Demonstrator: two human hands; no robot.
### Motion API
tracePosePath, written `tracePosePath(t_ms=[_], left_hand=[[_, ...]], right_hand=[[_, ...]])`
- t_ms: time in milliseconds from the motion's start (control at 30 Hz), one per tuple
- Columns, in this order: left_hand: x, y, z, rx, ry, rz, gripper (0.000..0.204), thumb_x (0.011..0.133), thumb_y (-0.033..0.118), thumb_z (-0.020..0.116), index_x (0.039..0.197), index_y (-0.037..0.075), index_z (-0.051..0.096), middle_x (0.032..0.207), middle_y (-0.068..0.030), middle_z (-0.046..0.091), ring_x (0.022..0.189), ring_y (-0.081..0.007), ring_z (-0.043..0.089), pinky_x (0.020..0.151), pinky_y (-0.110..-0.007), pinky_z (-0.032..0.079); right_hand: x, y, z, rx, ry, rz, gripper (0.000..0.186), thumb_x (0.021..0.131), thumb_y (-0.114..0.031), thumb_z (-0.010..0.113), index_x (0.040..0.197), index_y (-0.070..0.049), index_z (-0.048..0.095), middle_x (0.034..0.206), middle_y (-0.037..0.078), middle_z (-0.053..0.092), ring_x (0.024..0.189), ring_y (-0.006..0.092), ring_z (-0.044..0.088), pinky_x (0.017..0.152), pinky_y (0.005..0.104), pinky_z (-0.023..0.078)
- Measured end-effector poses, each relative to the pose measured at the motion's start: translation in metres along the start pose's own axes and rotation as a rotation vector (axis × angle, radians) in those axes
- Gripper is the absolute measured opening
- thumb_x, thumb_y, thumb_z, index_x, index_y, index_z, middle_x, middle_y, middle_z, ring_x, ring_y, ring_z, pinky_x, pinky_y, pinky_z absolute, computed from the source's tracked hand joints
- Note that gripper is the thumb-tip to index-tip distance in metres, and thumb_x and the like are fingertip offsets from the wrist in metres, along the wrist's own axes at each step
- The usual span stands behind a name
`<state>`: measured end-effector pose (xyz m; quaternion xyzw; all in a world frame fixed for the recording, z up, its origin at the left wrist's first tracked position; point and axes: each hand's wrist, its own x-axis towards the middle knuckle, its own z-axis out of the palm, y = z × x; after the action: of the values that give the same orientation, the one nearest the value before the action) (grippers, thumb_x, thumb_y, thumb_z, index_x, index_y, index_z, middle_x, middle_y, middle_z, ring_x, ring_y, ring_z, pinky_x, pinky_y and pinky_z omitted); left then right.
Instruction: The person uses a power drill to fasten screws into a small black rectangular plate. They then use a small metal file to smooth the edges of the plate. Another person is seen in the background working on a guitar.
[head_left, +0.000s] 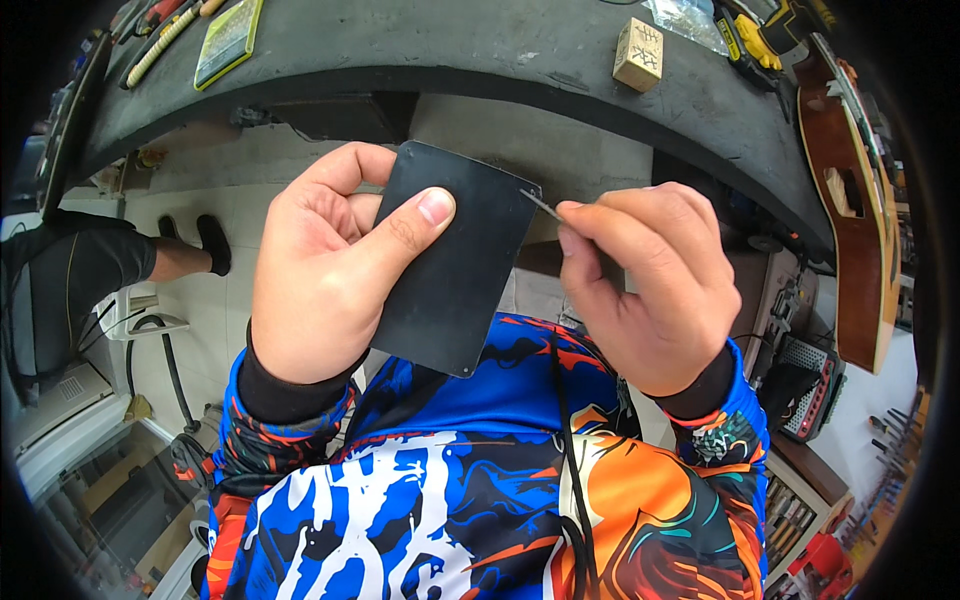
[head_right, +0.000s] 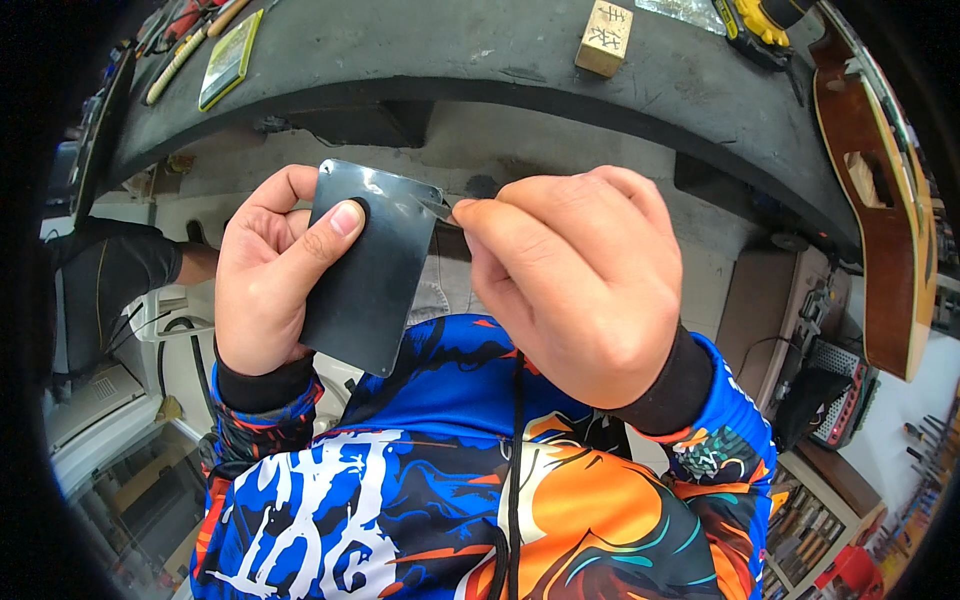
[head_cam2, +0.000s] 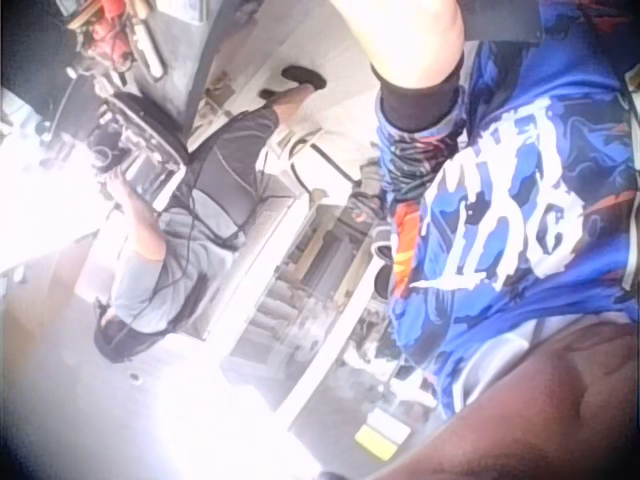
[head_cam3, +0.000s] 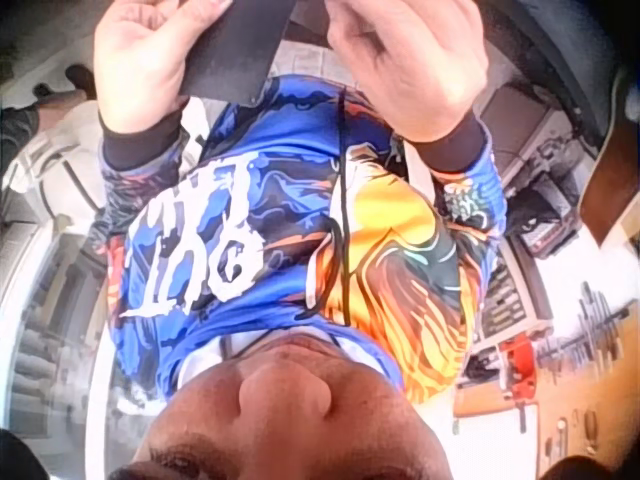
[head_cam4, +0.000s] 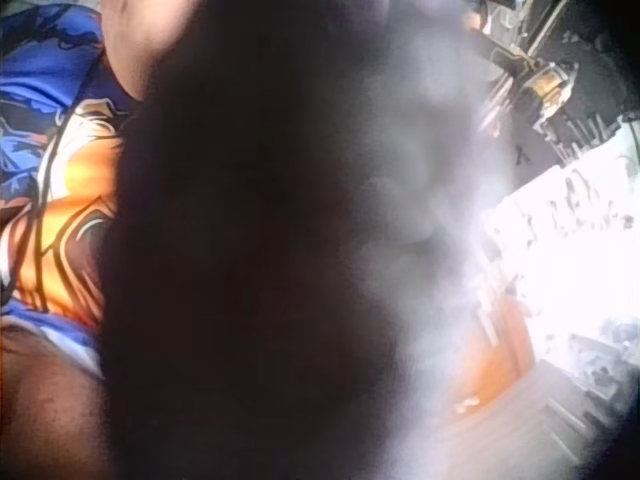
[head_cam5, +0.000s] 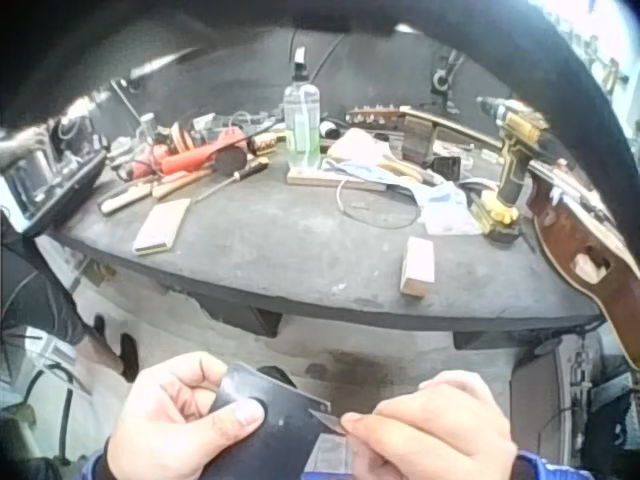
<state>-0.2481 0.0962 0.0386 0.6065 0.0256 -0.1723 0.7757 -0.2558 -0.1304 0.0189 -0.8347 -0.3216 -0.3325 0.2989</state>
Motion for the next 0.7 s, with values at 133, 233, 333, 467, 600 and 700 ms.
tracePosePath(t_ms=[133,233,333,467,600,700], left_hand=[[-0.001,-0.002,0.0,-0.032,0.012,0.042,0.02,0.096,0.007,0.068,0.107,-0.006,0.058,0.086,-0.0146,0.074,0.071,-0.0136,0.071,0.06,-0.025,0.058],[-0.003,-0.002,-0.002,-0.017,0.034,0.036,0.019,0.096,0.006,0.067,0.107,-0.006,0.058,0.086,-0.014,0.074,0.07,-0.0132,0.071,0.06,-0.025,0.058],[-0.002,-0.003,-0.004,-0.004,0.042,0.035,0.018,0.096,0.006,0.068,0.107,-0.005,0.058,0.086,-0.0139,0.074,0.07,-0.0131,0.071,0.06,-0.025,0.057],[0.0,-0.004,-0.006,-0.024,0.034,0.04,0.018,0.096,0.006,0.068,0.107,-0.004,0.058,0.086,-0.0136,0.074,0.071,-0.0132,0.071,0.061,-0.025,0.057],[0.003,-0.008,-0.012,-0.029,0.08,0.084,0.016,0.096,0.006,0.068,0.105,-0.003,0.058,0.086,-0.0129,0.074,0.07,-0.0126,0.07,0.06,-0.025,0.056],[0.003,-0.008,-0.012,0.033,0.103,0.108,0.014,0.097,0.006,0.067,0.101,-0.002,0.057,0.084,-0.0108,0.073,0.071,-0.0104,0.069,0.06,-0.023,0.054]], right_hand=[[-0.012,-0.011,0.001,0.004,-0.071,-0.034,0.031,0.063,0.0,0.076,0.094,-0.004,0.072,0.084,0.006,0.067,0.069,0.0207,0.063,0.071,0.036,0.049],[-0.022,-0.033,-0.005,0.116,-0.183,-0.013,0.028,0.068,-0.01,0.073,0.095,-0.004,0.072,0.088,0.006,0.068,0.072,0.0192,0.063,0.076,0.0372,0.05],[-0.023,-0.055,-0.018,0.245,-0.3,0.021,0.027,0.071,-0.014,0.071,0.096,-0.004,0.072,0.088,0.006,0.067,0.074,0.0177,0.064,0.08,0.0368,0.051],[-0.025,-0.048,-0.018,0.362,-0.269,0.091,0.029,0.067,-0.005,0.078,0.095,-0.006,0.072,0.086,0.004,0.068,0.072,0.0181,0.064,0.076,0.0361,0.051],[-0.014,-0.026,-0.014,0.28,-0.172,0.211,0.026,0.065,0.004,0.076,0.088,-0.006,0.071,0.082,0.006,0.068,0.071,0.0229,0.065,0.071,0.0354,0.05],[-0.014,-0.015,-0.015,0.349,-0.157,0.362,0.022,0.066,0.003,0.075,0.085,-0.007,0.07,0.087,0.009,0.068,0.079,0.0273,0.066,0.073,0.0371,0.05]])
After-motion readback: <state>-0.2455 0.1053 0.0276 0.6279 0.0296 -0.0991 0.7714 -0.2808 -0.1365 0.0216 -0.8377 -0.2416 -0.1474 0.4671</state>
